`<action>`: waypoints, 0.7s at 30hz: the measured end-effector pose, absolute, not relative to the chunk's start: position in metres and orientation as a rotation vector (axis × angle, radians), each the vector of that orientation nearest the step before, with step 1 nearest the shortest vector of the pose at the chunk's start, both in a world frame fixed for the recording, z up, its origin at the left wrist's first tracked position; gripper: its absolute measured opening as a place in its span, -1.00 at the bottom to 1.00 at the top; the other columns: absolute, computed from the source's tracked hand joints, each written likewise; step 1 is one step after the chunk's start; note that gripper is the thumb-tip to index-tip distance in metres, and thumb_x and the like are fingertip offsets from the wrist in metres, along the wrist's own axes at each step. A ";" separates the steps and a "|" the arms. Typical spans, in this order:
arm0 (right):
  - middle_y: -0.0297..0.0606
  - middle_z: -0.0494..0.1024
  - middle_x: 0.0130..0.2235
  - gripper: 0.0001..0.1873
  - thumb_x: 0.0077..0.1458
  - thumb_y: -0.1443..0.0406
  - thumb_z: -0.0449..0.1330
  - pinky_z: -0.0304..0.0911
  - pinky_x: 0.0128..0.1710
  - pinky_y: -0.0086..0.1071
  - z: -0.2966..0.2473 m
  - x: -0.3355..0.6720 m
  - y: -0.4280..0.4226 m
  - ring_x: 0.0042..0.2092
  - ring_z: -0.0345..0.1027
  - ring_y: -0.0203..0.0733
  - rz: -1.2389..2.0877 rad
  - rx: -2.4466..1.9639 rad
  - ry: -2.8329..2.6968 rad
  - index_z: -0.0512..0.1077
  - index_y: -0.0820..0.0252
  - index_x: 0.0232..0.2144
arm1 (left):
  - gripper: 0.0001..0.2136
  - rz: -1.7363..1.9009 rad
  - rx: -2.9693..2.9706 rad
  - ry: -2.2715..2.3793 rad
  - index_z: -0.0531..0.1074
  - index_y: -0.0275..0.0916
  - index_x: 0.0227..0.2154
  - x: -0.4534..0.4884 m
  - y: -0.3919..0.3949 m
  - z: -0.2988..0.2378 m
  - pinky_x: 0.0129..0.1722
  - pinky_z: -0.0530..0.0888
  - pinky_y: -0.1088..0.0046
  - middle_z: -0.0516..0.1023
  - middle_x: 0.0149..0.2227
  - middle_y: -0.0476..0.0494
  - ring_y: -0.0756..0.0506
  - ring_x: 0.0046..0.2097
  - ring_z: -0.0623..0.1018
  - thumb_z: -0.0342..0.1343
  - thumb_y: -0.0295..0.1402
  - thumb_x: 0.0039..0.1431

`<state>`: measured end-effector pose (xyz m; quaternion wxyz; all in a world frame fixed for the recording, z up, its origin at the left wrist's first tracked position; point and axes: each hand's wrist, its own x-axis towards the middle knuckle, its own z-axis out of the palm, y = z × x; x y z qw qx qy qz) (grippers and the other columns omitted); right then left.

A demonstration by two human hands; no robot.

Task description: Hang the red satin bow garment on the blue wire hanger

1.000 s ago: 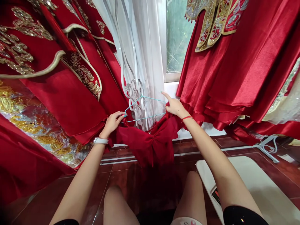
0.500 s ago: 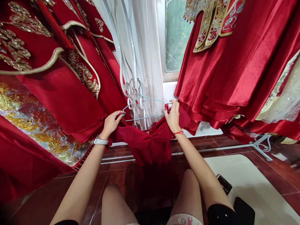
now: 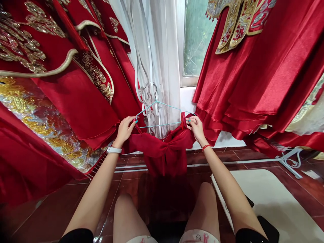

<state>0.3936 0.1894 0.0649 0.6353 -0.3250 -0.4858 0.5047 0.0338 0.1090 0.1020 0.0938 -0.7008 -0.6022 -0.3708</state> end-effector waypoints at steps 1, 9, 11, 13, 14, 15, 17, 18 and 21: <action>-0.37 0.61 -0.23 -0.61 -0.16 0.11 0.37 0.49 -0.23 -0.33 0.064 0.399 0.191 -0.21 0.54 -0.23 1.126 -0.740 -1.083 0.33 0.03 -0.29 | -0.65 -1.095 -2.080 -1.783 0.50 -0.20 0.06 0.033 0.110 0.101 0.10 0.40 0.24 0.60 0.01 -0.24 -0.22 0.05 0.53 -0.09 -0.22 0.41; -0.19 0.56 -0.22 -0.56 -0.09 0.15 0.31 0.37 0.04 -0.05 0.076 0.434 0.214 -0.11 0.44 -0.03 0.412 -1.222 -1.458 0.54 0.13 -0.10 | -0.66 -1.117 -2.040 -1.760 0.51 -0.20 0.02 0.031 0.112 0.098 0.07 0.40 0.22 0.60 -0.03 -0.25 -0.23 0.00 0.53 -0.09 -0.21 0.40; -0.15 0.60 -0.21 -0.61 0.00 0.18 0.22 0.34 0.02 -0.09 0.078 0.437 0.217 -0.12 0.45 -0.01 0.378 -1.341 -1.540 0.58 0.15 -0.11 | -0.66 -1.142 -2.036 -1.758 0.52 -0.20 0.02 0.032 0.113 0.096 0.07 0.40 0.20 0.60 -0.02 -0.26 -0.24 0.00 0.53 -0.08 -0.20 0.39; -0.13 0.63 -0.23 -0.67 0.07 0.20 0.13 0.34 -0.05 -0.12 0.077 0.440 0.219 -0.15 0.47 0.02 0.377 -1.499 -1.512 0.60 0.15 -0.19 | -0.65 -1.174 -2.056 -1.765 0.52 -0.20 0.02 0.034 0.114 0.094 0.09 0.40 0.18 0.60 -0.03 -0.27 -0.25 0.01 0.53 -0.07 -0.19 0.38; -0.10 0.64 -0.25 -0.69 0.09 0.20 0.10 0.33 -0.08 -0.12 0.074 0.441 0.220 -0.15 0.48 0.05 0.367 -1.587 -1.490 0.61 0.15 -0.25 | -0.65 -1.200 -2.077 -1.767 0.52 -0.20 0.02 0.035 0.114 0.094 0.11 0.40 0.17 0.60 -0.04 -0.27 -0.25 0.02 0.53 -0.06 -0.18 0.38; -0.06 0.64 -0.27 -0.71 0.10 0.21 0.09 0.32 -0.08 -0.11 0.071 0.443 0.220 -0.15 0.48 0.08 0.358 -1.656 -1.486 0.60 0.16 -0.32 | -0.65 -1.241 -2.103 -1.764 0.52 -0.20 0.01 0.036 0.115 0.094 0.13 0.39 0.16 0.60 -0.03 -0.26 -0.25 0.03 0.53 -0.05 -0.17 0.37; -0.02 0.64 -0.25 -0.73 0.09 0.21 0.10 0.33 -0.06 -0.08 0.066 0.446 0.221 -0.13 0.48 0.10 0.371 -1.685 -1.547 0.58 0.17 -0.35 | -0.64 -1.408 -2.151 -1.740 0.51 -0.19 0.03 0.034 0.116 0.097 0.18 0.38 0.15 0.60 -0.02 -0.25 -0.22 0.05 0.54 -0.04 -0.14 0.36; 0.00 0.63 -0.22 -0.72 0.09 0.21 0.10 0.33 -0.04 -0.08 0.065 0.447 0.222 -0.11 0.48 0.10 0.379 -1.640 -1.586 0.57 0.19 -0.30 | -0.62 -1.535 -2.148 -1.724 0.49 -0.18 0.05 0.032 0.115 0.098 0.19 0.38 0.16 0.60 0.00 -0.25 -0.21 0.07 0.54 -0.05 -0.13 0.36; 0.06 0.58 -0.03 -0.57 0.10 0.22 0.08 0.32 0.05 -0.04 0.077 0.441 0.220 -0.01 0.44 0.08 0.251 -1.438 -1.565 0.50 0.25 -0.02 | -0.61 -1.881 -1.962 -1.754 0.44 -0.19 0.09 0.017 0.106 0.098 0.18 0.42 0.22 0.59 0.01 -0.25 -0.16 0.07 0.55 -0.05 -0.13 0.34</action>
